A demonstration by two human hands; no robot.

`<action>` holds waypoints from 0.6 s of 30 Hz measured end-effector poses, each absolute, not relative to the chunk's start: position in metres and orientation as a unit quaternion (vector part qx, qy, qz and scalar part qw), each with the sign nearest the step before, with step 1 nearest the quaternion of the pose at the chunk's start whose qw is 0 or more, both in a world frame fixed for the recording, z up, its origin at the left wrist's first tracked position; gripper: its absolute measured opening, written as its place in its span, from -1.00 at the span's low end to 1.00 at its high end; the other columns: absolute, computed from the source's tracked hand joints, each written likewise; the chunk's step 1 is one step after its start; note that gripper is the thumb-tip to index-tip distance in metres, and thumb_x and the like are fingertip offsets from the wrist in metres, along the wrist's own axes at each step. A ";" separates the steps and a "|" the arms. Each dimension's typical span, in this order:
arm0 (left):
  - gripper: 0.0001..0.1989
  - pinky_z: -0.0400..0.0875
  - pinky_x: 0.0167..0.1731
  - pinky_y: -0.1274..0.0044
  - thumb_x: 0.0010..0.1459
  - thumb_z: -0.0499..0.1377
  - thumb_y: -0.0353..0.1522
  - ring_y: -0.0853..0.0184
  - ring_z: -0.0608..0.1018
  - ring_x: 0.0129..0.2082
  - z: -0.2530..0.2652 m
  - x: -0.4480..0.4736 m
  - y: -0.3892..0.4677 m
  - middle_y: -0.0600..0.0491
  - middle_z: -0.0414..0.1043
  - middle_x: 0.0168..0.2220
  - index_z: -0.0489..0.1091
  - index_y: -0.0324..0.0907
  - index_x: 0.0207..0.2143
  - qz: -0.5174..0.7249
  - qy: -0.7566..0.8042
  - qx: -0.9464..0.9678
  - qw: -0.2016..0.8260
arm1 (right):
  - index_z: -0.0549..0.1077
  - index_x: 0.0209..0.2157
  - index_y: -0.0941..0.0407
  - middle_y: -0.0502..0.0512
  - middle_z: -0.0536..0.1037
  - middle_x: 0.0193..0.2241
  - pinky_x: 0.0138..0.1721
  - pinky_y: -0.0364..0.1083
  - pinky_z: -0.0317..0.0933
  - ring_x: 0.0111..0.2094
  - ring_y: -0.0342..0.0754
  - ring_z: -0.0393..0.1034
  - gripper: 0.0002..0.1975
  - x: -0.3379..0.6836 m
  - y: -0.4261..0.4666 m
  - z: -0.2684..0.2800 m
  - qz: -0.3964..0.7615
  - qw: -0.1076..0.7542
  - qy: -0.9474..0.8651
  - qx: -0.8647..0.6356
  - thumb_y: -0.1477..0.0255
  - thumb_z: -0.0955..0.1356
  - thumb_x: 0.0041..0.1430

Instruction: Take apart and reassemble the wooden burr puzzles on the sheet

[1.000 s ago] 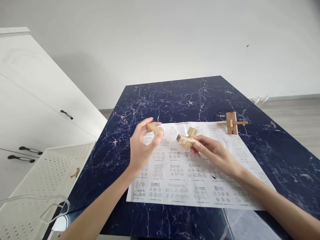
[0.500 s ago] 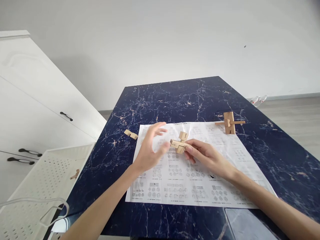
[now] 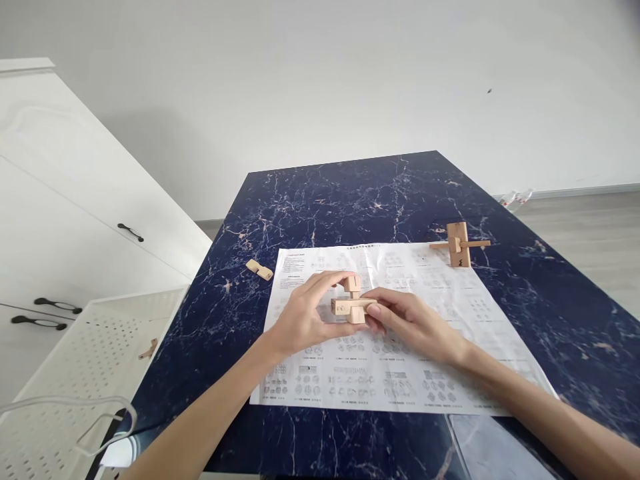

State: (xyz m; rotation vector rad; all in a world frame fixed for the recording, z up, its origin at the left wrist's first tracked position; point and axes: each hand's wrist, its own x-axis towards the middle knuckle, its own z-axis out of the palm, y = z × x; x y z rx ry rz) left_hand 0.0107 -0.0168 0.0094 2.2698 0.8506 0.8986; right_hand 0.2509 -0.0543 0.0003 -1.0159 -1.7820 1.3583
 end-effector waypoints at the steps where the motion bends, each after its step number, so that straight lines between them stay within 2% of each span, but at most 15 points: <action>1: -0.25 0.54 0.15 0.22 0.10 0.51 -0.12 0.07 0.61 0.13 0.010 0.011 -0.017 -0.06 0.55 0.16 0.34 0.02 0.28 0.337 0.316 0.845 0.270 | 0.52 -0.11 0.06 0.02 0.53 -0.42 -0.31 -0.05 0.28 -0.40 -0.05 0.38 -0.66 0.250 -0.055 -0.001 0.505 0.336 -0.689 -0.396 0.14 0.24 0.56; 4: -0.26 0.55 0.13 0.25 0.08 0.53 -0.13 0.10 0.63 0.09 0.010 0.013 -0.019 -0.05 0.57 0.12 0.36 -0.02 0.24 0.348 0.315 0.841 0.269 | 0.53 -0.07 0.05 0.04 0.58 -0.38 -0.29 -0.03 0.32 -0.37 -0.01 0.46 -0.71 0.251 -0.056 -0.004 0.452 0.346 -0.710 -0.414 0.19 0.26 0.55; 7: -0.33 0.57 0.07 0.24 0.07 0.52 -0.12 0.09 0.66 0.02 0.009 0.016 -0.020 -0.03 0.61 0.06 0.41 -0.05 0.17 0.348 0.338 0.823 0.296 | 0.53 -0.03 0.04 0.10 0.64 -0.27 -0.23 -0.01 0.36 -0.27 0.04 0.54 -0.79 0.254 -0.056 -0.007 0.352 0.401 -0.722 -0.441 0.26 0.32 0.49; 9: -0.37 0.58 0.04 0.23 0.06 0.52 -0.11 0.08 0.67 -0.01 0.008 0.018 -0.020 -0.03 0.62 0.03 0.44 -0.06 0.12 0.332 0.366 0.812 0.310 | 0.51 -0.02 0.04 0.10 0.64 -0.29 -0.25 -0.01 0.37 -0.29 0.05 0.54 -0.80 0.256 -0.055 -0.006 0.295 0.449 -0.703 -0.466 0.25 0.35 0.46; 11: -0.36 0.57 0.06 0.19 0.05 0.52 -0.09 0.06 0.66 0.00 0.005 0.019 -0.019 -0.03 0.62 0.02 0.43 -0.06 0.12 0.323 0.390 0.809 0.298 | 0.50 -0.01 0.06 0.09 0.61 -0.35 -0.30 -0.01 0.36 -0.35 0.03 0.51 -0.76 0.259 -0.052 -0.006 0.292 0.473 -0.674 -0.487 0.21 0.34 0.47; 15: -0.27 0.48 0.15 0.09 0.09 0.51 -0.10 0.00 0.59 0.13 -0.001 0.020 -0.017 -0.07 0.57 0.10 0.32 -0.04 0.22 0.329 0.439 0.805 0.225 | 0.51 -0.07 0.09 0.11 0.60 -0.35 -0.34 -0.02 0.34 -0.36 0.02 0.50 -0.66 0.258 -0.046 -0.007 0.344 0.439 -0.634 -0.537 0.10 0.34 0.45; 18: -0.35 0.47 0.15 0.08 0.13 0.49 -0.14 0.01 0.58 0.10 -0.001 0.021 -0.017 -0.05 0.56 0.06 0.33 -0.03 0.18 0.328 0.449 0.808 0.195 | 0.55 -0.13 0.09 0.15 0.65 -0.32 -0.39 -0.02 0.32 -0.37 0.03 0.48 -0.63 0.256 -0.044 -0.010 0.336 0.397 -0.627 -0.580 0.06 0.34 0.44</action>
